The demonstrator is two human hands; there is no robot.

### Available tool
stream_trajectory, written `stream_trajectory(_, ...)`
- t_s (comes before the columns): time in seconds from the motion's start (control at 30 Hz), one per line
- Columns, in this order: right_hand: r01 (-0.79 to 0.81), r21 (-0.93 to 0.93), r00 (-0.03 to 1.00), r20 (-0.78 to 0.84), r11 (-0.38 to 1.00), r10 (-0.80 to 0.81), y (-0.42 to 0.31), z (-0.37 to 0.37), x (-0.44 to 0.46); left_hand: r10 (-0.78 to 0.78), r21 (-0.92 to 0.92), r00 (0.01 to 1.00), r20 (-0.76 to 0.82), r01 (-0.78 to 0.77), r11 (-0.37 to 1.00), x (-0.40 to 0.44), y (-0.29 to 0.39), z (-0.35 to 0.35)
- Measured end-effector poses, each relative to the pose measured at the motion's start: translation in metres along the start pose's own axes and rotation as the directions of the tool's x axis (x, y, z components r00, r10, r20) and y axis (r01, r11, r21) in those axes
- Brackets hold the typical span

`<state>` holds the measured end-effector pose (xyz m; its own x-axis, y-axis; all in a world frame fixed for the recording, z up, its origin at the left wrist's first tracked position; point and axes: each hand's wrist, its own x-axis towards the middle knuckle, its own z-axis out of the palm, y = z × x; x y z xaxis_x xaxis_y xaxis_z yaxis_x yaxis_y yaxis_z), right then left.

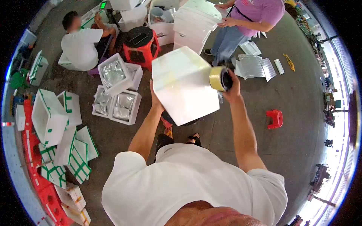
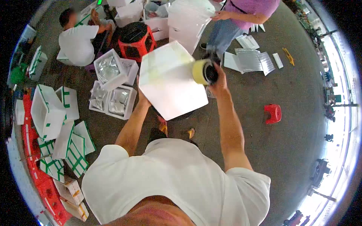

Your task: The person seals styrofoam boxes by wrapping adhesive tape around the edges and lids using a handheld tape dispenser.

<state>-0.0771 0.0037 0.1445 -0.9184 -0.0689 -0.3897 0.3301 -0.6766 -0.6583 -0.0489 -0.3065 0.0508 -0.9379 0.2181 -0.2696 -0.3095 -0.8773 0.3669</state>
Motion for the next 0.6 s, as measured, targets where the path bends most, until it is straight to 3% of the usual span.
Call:
stream_trajectory(0.03, -0.025, 0.108, 0.994, 0.111, 0.994, 0.013, 0.010, -0.019, -0.014, -0.002, 0.002, 1.000, 0.011, 0.002, 1.000, -0.006, 0.000, -0.011)
stream_trajectory(0.07, -0.062, 0.212, 0.975, 0.222, 0.975, 0.014, 0.026, -0.040, -0.025, 0.104, 0.252, 0.993, 0.060, -0.116, 0.961, -0.015, -0.003, -0.025)
stream_trajectory(0.1, -0.066, 0.227, 0.991, 0.129, 0.972, 0.037, 0.047, -0.053, -0.036, 0.193, 0.476, 0.972, 0.134, -0.234, 0.848, -0.023, -0.008, -0.037)
stream_trajectory(0.13, -0.072, 0.244, 0.997, 0.031, 0.967, 0.066, 0.067, -0.068, -0.041, 0.185, 0.477, 0.973, 0.136, -0.228, 0.849, -0.029, -0.017, -0.045)
stream_trajectory(0.2, -0.065, 0.358, 0.978, -0.160, 0.932, 0.130, 0.117, -0.124, -0.027, -0.004, 0.408, 0.973, -0.231, 0.100, 0.908, -0.045, -0.042, -0.062)
stream_trajectory(0.23, -0.055, 0.257, 0.928, -0.343, 0.965, 0.144, 0.129, -0.126, -0.027, 0.048, 0.582, 0.975, -0.216, 0.089, 0.808, -0.047, -0.058, -0.074)
stream_trajectory(0.3, -0.043, 0.235, 0.929, -0.349, 0.971, 0.125, 0.123, -0.124, -0.042, 0.156, 0.808, 0.974, -0.166, 0.044, 0.587, -0.054, -0.094, -0.077)
stream_trajectory(0.33, -0.038, 0.180, 0.936, -0.337, 0.983, 0.097, 0.118, -0.130, -0.055, 0.163, 0.844, 0.974, -0.158, 0.048, 0.534, -0.058, -0.104, -0.071)
stream_trajectory(0.37, -0.129, 0.147, 0.885, -0.430, 0.981, 0.180, 0.119, -0.155, -0.054, 0.184, 0.892, 0.978, -0.102, 0.008, 0.452, -0.057, -0.114, -0.083)
stream_trajectory(0.4, -0.066, 0.110, 0.917, -0.386, 0.992, 0.103, 0.125, -0.168, -0.054, 0.201, 0.929, 0.979, -0.029, -0.048, 0.368, -0.053, -0.121, -0.095)
stream_trajectory(0.47, -0.084, 0.050, 0.865, -0.491, 0.995, 0.098, 0.137, -0.211, -0.052, 0.144, 0.953, 0.990, 0.008, -0.051, 0.297, -0.057, -0.113, -0.085)
stream_trajectory(0.5, -0.058, 0.077, 0.853, -0.513, 0.995, 0.089, 0.133, -0.205, -0.069, 0.217, 0.978, 0.976, 0.013, -0.058, 0.203, -0.052, -0.116, -0.105)
stream_trajectory(0.53, -0.009, 0.120, 0.851, -0.521, 0.993, 0.071, 0.118, -0.188, -0.089, 0.276, 0.993, 0.955, 0.107, -0.092, -0.069, -0.051, -0.108, -0.100)
stream_trajectory(0.6, 0.067, 0.181, 0.835, -0.549, 0.981, 0.044, 0.104, -0.191, -0.127, 0.238, 0.841, 0.872, 0.427, -0.286, -0.459, -0.050, -0.094, -0.054)
